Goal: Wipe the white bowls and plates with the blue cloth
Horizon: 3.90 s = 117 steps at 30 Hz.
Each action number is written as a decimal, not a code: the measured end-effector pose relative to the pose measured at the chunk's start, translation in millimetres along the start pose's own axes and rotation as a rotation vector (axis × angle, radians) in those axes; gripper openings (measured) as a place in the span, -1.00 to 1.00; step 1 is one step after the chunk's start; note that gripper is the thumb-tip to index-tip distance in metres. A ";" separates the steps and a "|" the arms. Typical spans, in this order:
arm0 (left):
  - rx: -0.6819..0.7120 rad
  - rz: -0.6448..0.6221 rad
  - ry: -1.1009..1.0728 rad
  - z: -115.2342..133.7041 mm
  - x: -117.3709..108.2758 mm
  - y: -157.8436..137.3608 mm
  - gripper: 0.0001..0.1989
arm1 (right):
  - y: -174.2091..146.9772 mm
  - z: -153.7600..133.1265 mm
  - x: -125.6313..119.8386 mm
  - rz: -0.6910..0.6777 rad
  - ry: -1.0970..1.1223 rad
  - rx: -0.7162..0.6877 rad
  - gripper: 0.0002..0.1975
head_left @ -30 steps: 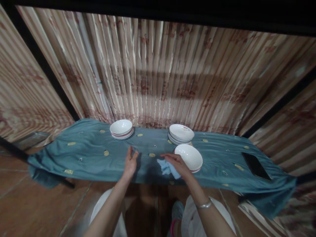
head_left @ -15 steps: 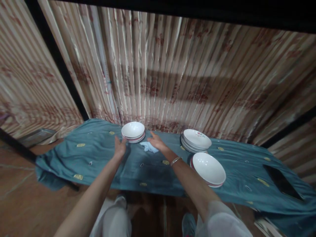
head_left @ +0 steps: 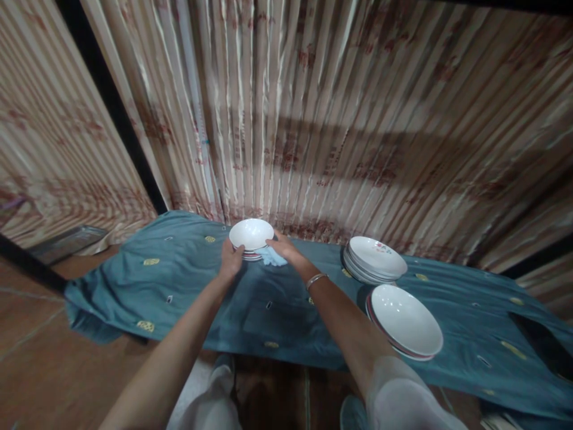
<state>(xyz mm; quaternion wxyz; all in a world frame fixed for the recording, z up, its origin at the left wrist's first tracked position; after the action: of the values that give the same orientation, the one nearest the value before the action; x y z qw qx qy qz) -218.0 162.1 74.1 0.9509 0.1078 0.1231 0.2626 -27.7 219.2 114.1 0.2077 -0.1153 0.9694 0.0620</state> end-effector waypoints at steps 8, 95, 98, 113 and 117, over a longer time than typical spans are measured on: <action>-0.123 -0.038 -0.033 21.2 -3.4 -13.6 -0.32 | -6.2 -3.6 0.6 0.048 0.132 0.013 -0.59; -0.621 -0.458 -0.629 67.5 78.0 -202.7 -0.15 | -185.7 49.0 -69.3 -0.366 0.137 -0.138 -0.74; -0.615 -0.448 -0.602 65.8 78.2 -202.4 -0.20 | -180.9 43.2 -63.1 -0.219 0.207 -0.166 -0.72; -0.532 -0.445 -0.538 63.8 80.1 -204.3 -0.35 | -164.2 18.8 -70.1 0.223 -0.241 -0.308 -0.74; -0.493 -0.514 -0.506 72.8 80.5 -204.8 -0.29 | -160.8 26.6 -74.4 0.213 -0.481 -0.245 -0.71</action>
<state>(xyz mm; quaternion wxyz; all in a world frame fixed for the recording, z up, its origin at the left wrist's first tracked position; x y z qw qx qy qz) -33.1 22.4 73.5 0.9829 -0.0958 -0.1575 0.0044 88.6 83.1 109.4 0.4087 -0.0189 0.8841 0.2257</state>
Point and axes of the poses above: each hand's wrist, its own y-axis towards the middle knuckle, its own x-axis out of the palm, z = x × y, the point moved 5 cm from there along y, towards the middle knuckle, and after that the axes turned 1 degree about x, right-handed, at the moved point
